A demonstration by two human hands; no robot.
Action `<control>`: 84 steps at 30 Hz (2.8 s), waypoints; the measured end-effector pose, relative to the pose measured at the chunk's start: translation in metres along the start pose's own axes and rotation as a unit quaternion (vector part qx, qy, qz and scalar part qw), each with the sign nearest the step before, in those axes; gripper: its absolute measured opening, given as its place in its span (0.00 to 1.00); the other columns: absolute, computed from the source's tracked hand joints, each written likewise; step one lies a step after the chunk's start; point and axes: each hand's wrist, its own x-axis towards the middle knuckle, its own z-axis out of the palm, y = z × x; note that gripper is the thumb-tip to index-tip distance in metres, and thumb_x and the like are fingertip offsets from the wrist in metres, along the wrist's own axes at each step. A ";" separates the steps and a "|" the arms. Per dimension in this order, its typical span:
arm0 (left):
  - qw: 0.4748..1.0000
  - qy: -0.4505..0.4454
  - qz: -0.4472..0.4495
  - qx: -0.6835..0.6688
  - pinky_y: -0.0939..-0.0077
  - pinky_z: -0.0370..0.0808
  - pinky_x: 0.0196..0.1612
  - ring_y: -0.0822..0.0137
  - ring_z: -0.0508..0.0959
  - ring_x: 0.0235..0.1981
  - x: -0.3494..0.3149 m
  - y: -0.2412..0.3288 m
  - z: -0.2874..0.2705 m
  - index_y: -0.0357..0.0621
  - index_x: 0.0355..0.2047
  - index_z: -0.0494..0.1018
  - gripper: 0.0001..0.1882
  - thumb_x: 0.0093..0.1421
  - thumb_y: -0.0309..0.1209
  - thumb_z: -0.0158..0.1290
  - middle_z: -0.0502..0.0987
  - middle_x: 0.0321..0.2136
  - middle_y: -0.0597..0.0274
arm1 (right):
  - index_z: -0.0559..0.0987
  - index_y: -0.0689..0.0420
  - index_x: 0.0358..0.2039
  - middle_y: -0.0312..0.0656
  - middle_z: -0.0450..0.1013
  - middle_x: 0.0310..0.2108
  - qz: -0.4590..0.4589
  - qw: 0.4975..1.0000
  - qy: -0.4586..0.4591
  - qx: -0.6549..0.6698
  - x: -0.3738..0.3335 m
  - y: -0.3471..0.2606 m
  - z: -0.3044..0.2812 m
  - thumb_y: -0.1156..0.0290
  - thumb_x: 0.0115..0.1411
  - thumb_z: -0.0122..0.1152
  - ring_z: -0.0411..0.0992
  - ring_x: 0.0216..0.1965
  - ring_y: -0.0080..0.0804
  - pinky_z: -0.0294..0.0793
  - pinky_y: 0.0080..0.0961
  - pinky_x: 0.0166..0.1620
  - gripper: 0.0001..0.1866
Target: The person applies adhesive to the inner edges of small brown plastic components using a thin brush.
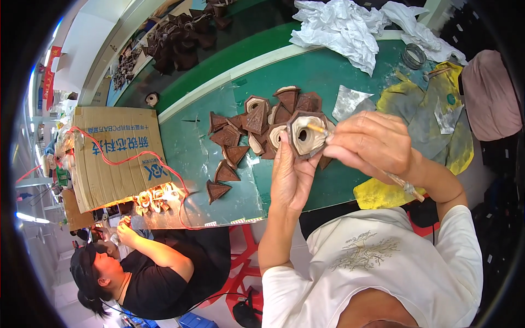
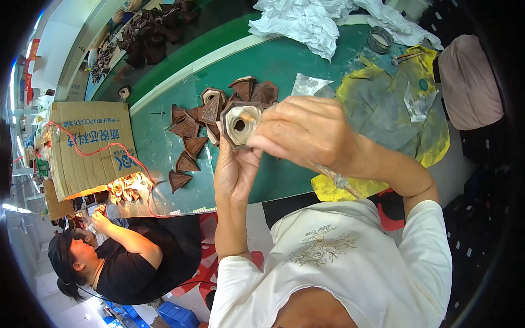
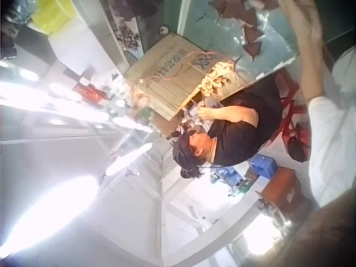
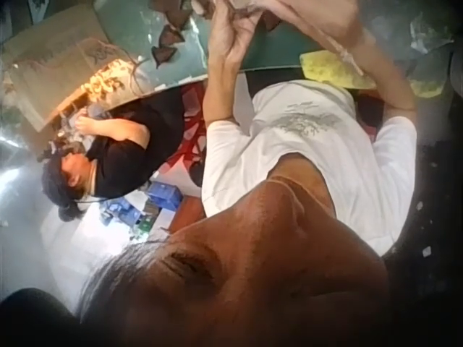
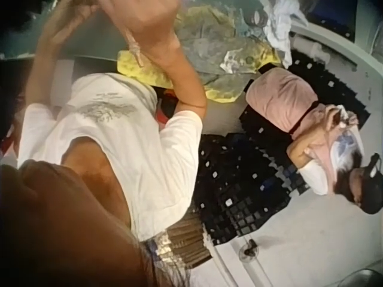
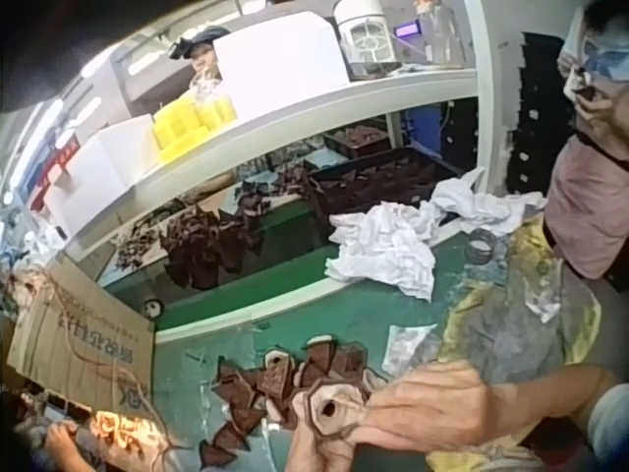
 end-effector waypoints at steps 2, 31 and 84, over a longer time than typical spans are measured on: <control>1.000 0.003 -0.005 0.002 0.60 0.69 0.58 0.61 0.71 0.54 0.000 0.001 0.003 0.42 0.54 0.63 0.21 0.67 0.43 0.43 0.70 0.52 0.57 | 0.79 0.62 0.29 0.42 0.75 0.27 0.007 1.000 -0.004 -0.006 -0.002 0.001 -0.003 0.76 0.42 0.73 0.74 0.24 0.34 0.73 0.24 0.26 0.13; 1.000 -0.009 -0.002 -0.026 0.55 0.67 0.61 0.58 0.68 0.57 0.001 -0.008 -0.007 0.45 0.55 0.64 0.21 0.65 0.40 0.46 0.69 0.54 0.58 | 0.78 0.62 0.28 0.44 0.75 0.26 0.063 0.992 -0.063 0.084 -0.018 -0.001 -0.014 0.79 0.47 0.68 0.75 0.25 0.36 0.73 0.26 0.26 0.07; 0.997 0.027 -0.065 -0.018 0.65 0.72 0.56 0.63 0.73 0.51 0.035 -0.002 -0.006 0.42 0.53 0.65 0.23 0.67 0.46 0.41 0.70 0.52 0.57 | 0.78 0.64 0.28 0.46 0.75 0.26 0.061 0.990 -0.042 0.122 -0.011 0.001 -0.015 0.81 0.47 0.65 0.76 0.26 0.38 0.74 0.27 0.28 0.07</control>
